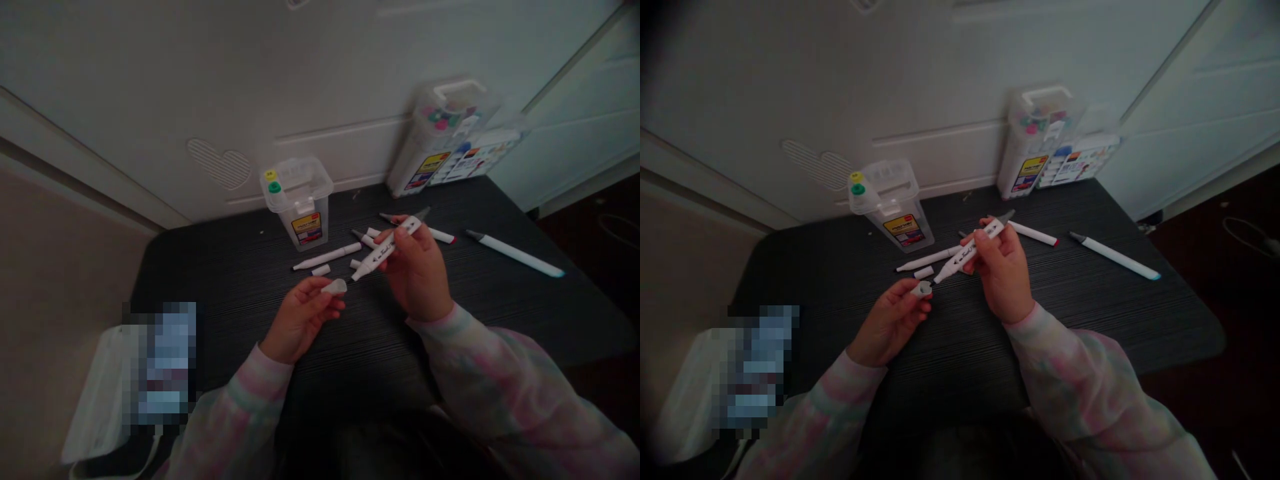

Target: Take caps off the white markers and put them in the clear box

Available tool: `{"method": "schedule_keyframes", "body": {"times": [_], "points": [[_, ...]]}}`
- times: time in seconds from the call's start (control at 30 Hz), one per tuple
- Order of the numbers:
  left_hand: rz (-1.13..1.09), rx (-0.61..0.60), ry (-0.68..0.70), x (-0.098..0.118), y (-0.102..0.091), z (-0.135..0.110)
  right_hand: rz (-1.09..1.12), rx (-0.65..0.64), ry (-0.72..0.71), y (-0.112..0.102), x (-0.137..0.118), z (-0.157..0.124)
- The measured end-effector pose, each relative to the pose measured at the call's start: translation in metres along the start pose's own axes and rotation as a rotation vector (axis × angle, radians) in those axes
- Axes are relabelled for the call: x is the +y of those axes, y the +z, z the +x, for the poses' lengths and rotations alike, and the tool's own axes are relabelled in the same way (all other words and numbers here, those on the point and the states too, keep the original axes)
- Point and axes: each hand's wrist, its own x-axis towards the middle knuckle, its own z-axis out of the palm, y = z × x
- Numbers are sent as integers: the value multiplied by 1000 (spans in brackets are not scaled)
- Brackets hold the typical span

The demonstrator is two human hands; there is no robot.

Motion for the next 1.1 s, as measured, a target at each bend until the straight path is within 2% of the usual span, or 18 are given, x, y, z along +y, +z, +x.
{"method": "schedule_keyframes", "body": {"times": [0.17,0.33,0.5,0.6,0.73,0.83,1.1], "points": [[24,38,40,-1,2,2,-58,-18,-20,0,3,-1],[152,92,162,-4,0,3,-110,-109,-27,-3,6,-6],[303,202,315,-6,-2,3,-152,-229,106,-3,6,-9],[373,243,343,-5,-1,1,-145,-217,142,-2,7,-11],[398,268,313,-3,5,-4,-162,-207,166,-1,12,-14],[411,303,345,-5,10,-8,-90,-160,197,2,16,-17],[487,273,411,-12,10,-13,-14,-97,273,11,20,-20]]}}
